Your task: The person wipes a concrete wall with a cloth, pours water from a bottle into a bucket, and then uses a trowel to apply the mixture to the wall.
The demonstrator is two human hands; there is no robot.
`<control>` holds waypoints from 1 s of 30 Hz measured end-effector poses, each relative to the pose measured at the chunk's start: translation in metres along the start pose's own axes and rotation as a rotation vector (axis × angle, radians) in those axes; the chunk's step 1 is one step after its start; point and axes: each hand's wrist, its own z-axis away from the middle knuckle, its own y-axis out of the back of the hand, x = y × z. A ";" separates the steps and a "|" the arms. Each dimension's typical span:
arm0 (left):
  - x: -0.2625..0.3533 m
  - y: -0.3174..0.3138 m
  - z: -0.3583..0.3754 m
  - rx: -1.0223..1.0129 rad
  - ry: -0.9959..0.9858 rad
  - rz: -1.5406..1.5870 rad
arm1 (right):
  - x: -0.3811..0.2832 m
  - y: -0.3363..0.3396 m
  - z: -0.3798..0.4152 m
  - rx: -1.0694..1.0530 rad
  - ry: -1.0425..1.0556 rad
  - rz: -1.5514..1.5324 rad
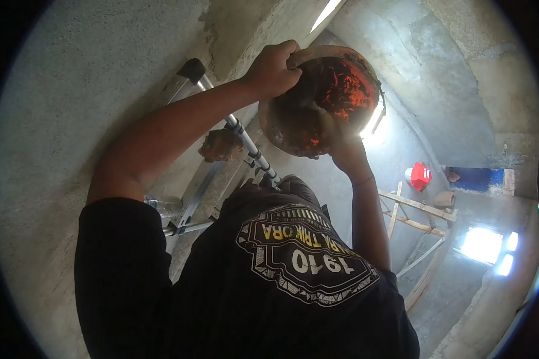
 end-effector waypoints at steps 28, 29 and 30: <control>-0.011 -0.001 -0.003 0.081 -0.130 0.032 | 0.006 -0.010 0.003 -0.058 -0.289 0.091; -0.010 0.001 -0.003 0.056 -0.108 0.029 | 0.014 -0.009 0.004 -0.159 -0.300 0.273; -0.009 0.002 -0.003 0.031 -0.087 0.025 | 0.018 -0.007 0.005 -0.258 -0.308 0.454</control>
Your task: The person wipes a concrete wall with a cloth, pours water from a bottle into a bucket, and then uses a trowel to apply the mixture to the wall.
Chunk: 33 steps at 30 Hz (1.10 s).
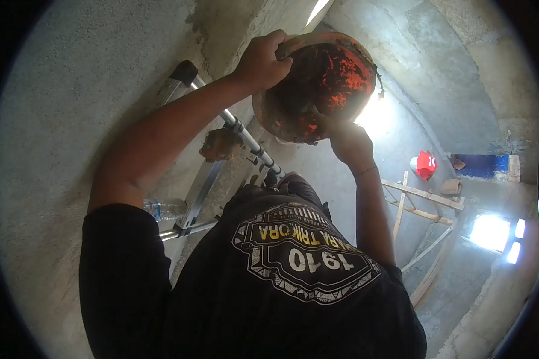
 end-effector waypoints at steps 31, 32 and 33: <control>-0.009 -0.005 -0.006 0.061 -0.070 -0.077 | -0.005 -0.035 -0.028 0.152 -0.104 -0.322; -0.008 -0.004 -0.005 0.065 -0.057 -0.073 | -0.008 -0.036 -0.024 0.094 -0.107 -0.325; -0.007 -0.004 -0.004 0.068 -0.041 -0.069 | -0.012 -0.032 -0.018 0.094 -0.105 -0.326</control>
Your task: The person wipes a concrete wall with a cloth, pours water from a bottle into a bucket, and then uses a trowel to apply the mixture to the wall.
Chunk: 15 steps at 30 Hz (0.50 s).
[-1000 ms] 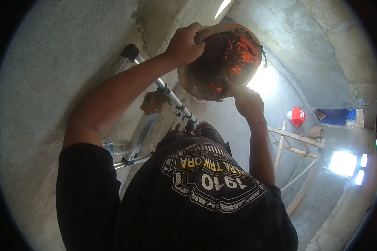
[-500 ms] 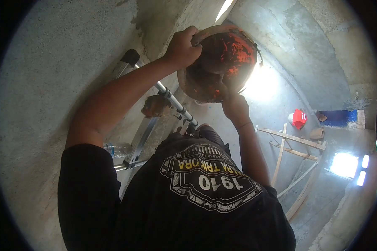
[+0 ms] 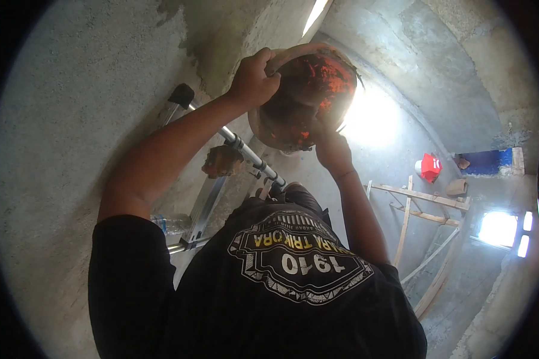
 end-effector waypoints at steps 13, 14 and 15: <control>-0.002 -0.002 -0.003 0.030 0.047 -0.031 | -0.003 -0.004 -0.024 0.075 0.089 -0.149; -0.002 -0.001 -0.003 0.032 0.056 -0.015 | -0.008 -0.004 -0.014 0.079 0.087 -0.146; -0.002 -0.001 -0.003 0.033 0.068 0.001 | -0.022 0.004 0.000 0.013 0.052 -0.095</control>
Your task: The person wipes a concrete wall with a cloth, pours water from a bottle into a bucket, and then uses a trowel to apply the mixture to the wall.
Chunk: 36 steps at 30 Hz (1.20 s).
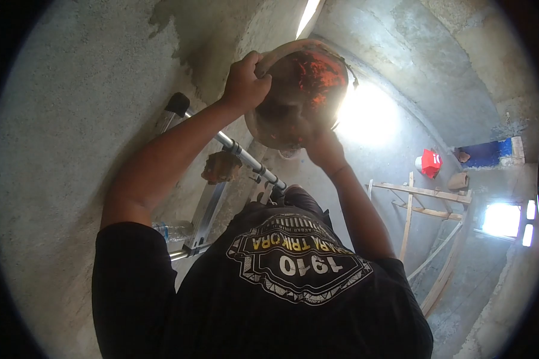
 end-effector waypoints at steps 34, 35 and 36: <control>0.012 0.007 0.001 0.068 0.003 -0.005 | 0.015 -0.003 -0.018 0.090 0.062 -0.101; 0.013 0.009 0.000 0.066 0.026 -0.011 | 0.013 -0.001 -0.011 0.092 0.063 -0.100; 0.013 0.009 -0.002 0.065 0.048 -0.015 | -0.012 0.018 0.001 -0.087 -0.159 -0.239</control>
